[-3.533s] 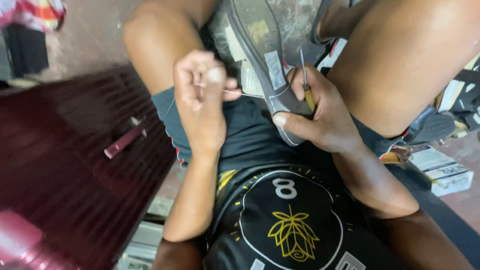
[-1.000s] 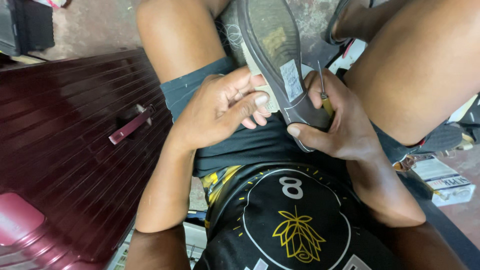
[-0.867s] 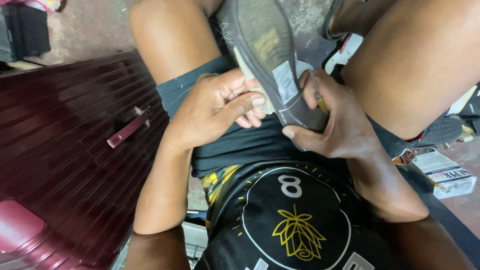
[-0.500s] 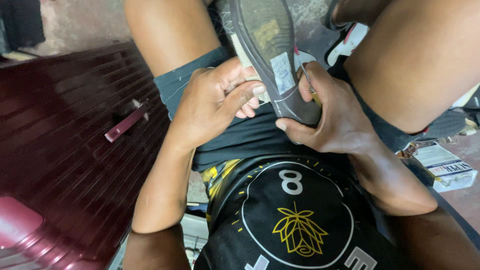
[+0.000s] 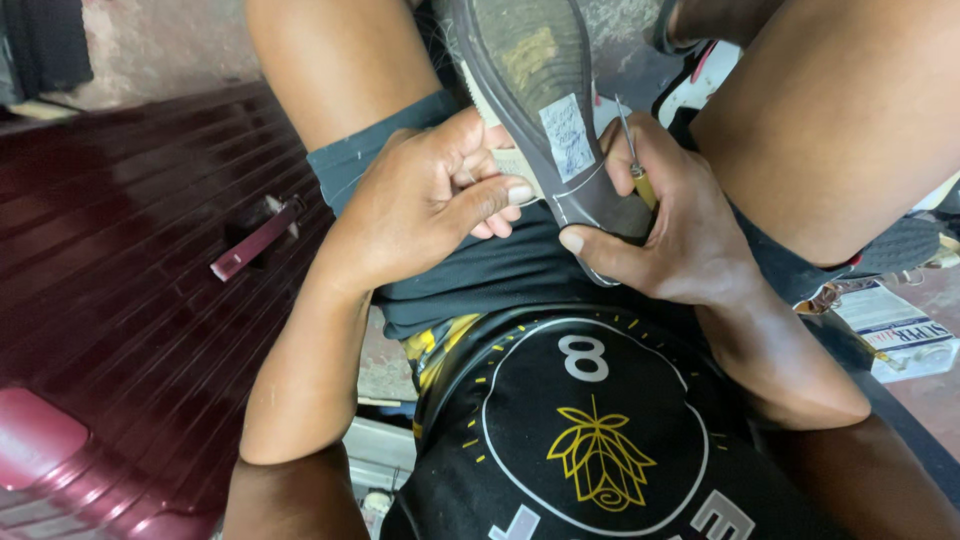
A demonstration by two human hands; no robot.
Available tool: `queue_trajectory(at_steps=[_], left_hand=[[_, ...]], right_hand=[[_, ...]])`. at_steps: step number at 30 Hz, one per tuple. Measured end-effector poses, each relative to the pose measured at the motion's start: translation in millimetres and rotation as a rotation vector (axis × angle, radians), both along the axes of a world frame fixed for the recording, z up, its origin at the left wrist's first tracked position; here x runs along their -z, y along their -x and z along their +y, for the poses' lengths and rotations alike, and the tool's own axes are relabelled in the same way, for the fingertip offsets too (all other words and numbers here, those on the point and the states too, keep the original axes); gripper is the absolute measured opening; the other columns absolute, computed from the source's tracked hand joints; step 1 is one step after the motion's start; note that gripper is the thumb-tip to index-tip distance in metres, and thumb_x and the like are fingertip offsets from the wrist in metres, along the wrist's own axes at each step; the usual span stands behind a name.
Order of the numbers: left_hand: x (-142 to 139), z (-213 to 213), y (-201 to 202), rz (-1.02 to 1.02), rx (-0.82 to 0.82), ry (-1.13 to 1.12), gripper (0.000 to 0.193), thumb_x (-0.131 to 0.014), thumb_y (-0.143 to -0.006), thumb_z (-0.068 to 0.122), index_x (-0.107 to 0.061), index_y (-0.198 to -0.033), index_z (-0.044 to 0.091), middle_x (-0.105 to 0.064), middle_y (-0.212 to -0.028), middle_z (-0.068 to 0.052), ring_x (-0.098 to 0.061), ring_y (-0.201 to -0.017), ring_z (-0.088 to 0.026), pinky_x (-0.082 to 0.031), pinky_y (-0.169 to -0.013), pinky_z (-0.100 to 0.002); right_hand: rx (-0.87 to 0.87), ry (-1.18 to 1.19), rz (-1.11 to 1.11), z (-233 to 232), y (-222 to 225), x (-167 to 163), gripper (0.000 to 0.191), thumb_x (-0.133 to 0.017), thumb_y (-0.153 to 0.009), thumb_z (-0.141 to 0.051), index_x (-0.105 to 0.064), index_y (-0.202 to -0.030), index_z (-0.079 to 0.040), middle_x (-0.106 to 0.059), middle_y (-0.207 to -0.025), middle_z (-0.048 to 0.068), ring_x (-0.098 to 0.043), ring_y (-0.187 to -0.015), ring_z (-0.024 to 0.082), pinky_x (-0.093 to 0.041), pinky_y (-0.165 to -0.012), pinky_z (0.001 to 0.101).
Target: The person sits on the floor and repairs a beige slide sandal by stitching the sole to the upper. They use a curved awl and white thread to pull stitches through the sole, then tighten the thread by hand. The person briefly picks up a pair of scissors from the floor before continuing the stitching.
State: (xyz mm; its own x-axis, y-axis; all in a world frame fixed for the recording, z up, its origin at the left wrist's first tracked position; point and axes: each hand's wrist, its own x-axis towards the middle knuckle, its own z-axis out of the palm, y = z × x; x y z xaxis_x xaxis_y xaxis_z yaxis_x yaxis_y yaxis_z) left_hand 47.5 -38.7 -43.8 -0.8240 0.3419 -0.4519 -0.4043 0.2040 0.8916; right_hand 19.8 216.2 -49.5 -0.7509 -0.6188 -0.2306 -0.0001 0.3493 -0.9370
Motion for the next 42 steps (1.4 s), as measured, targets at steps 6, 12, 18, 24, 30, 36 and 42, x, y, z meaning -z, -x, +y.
queue_trajectory(at_steps=[6, 12, 18, 24, 30, 36, 42], left_hand=[[1.1, -0.4, 2.6, -0.092, -0.007, -0.086, 0.033, -0.064, -0.102, 0.012, -0.060, -0.134, 0.007, -0.074, -0.087, -0.004, -0.073, -0.076, -0.010, -0.061, -0.066, -0.025], [6.0, 1.2, 4.1, -0.203, -0.013, -0.146, 0.021, -0.064, -0.104, 0.014, -0.065, -0.124, 0.006, -0.073, -0.088, -0.002, -0.072, -0.077, -0.010, -0.060, -0.068, -0.024], [11.1, 4.2, 0.0, -0.211, -0.046, -0.178, 0.019, -0.063, -0.103, 0.013, -0.064, -0.121, 0.005, -0.071, -0.087, -0.002, -0.071, -0.077, -0.010, -0.062, -0.069, -0.025], [11.3, 6.4, 1.8, -0.223, -0.030, -0.226, 0.020, -0.060, -0.105, 0.012, -0.063, -0.123, 0.004, -0.068, -0.091, -0.003, -0.067, -0.080, -0.010, -0.061, -0.072, -0.026], [2.2, 3.1, 3.1, -0.130, -0.014, -0.135, 0.030, -0.062, -0.101, 0.011, -0.060, -0.130, 0.004, -0.070, -0.092, -0.003, -0.068, -0.082, -0.009, -0.063, -0.071, -0.026], [2.7, 11.2, 2.0, -0.152, -0.048, -0.119, 0.026, -0.059, -0.101, 0.011, -0.061, -0.126, 0.004, -0.072, -0.091, -0.001, -0.069, -0.077, -0.009, -0.063, -0.070, -0.025], [5.0, 11.3, -2.1, -0.219, -0.068, -0.171, 0.022, -0.060, -0.103, 0.011, -0.065, -0.123, 0.003, -0.067, -0.088, -0.002, -0.064, -0.074, -0.008, -0.059, -0.068, -0.025]], right_hand=[[-0.004, -0.045, 0.036, -2.9, 1.2, -3.4, 0.048, -0.084, -0.080, -0.015, -0.038, -0.095, -0.010, -0.052, -0.095, 0.007, -0.052, -0.087, 0.016, -0.046, -0.082, 0.0306], [-0.009, -0.135, 0.068, -4.5, 2.6, -2.7, 0.051, -0.087, -0.076, -0.016, -0.039, -0.093, -0.008, -0.047, -0.082, 0.007, -0.049, -0.072, 0.016, -0.043, -0.068, 0.0312], [-0.030, -0.133, 0.024, -2.6, 0.0, 0.9, 0.052, -0.087, -0.075, -0.017, -0.039, -0.091, -0.008, -0.047, -0.081, 0.006, -0.049, -0.070, 0.017, -0.043, -0.066, 0.0320], [-0.034, -0.136, 0.012, -1.1, 0.5, 1.8, 0.052, -0.087, -0.075, -0.017, -0.038, -0.091, -0.008, -0.049, -0.082, 0.007, -0.050, -0.071, 0.017, -0.044, -0.068, 0.0325], [0.005, -0.007, -0.027, -2.2, 0.7, 1.4, 0.048, -0.082, -0.081, -0.015, -0.036, -0.094, -0.010, -0.052, -0.090, 0.006, -0.051, -0.082, 0.016, -0.046, -0.077, 0.0306], [-0.008, -0.100, -0.023, -0.5, -0.9, 2.2, 0.050, -0.085, -0.077, -0.017, -0.037, -0.091, -0.009, -0.048, -0.083, 0.007, -0.050, -0.074, 0.017, -0.044, -0.071, 0.0310], [-0.021, -0.075, 0.005, -2.4, 0.4, 1.2, 0.050, -0.084, -0.077, -0.018, -0.037, -0.093, -0.008, -0.049, -0.085, 0.008, -0.050, -0.075, 0.020, -0.045, -0.072, 0.0326]])
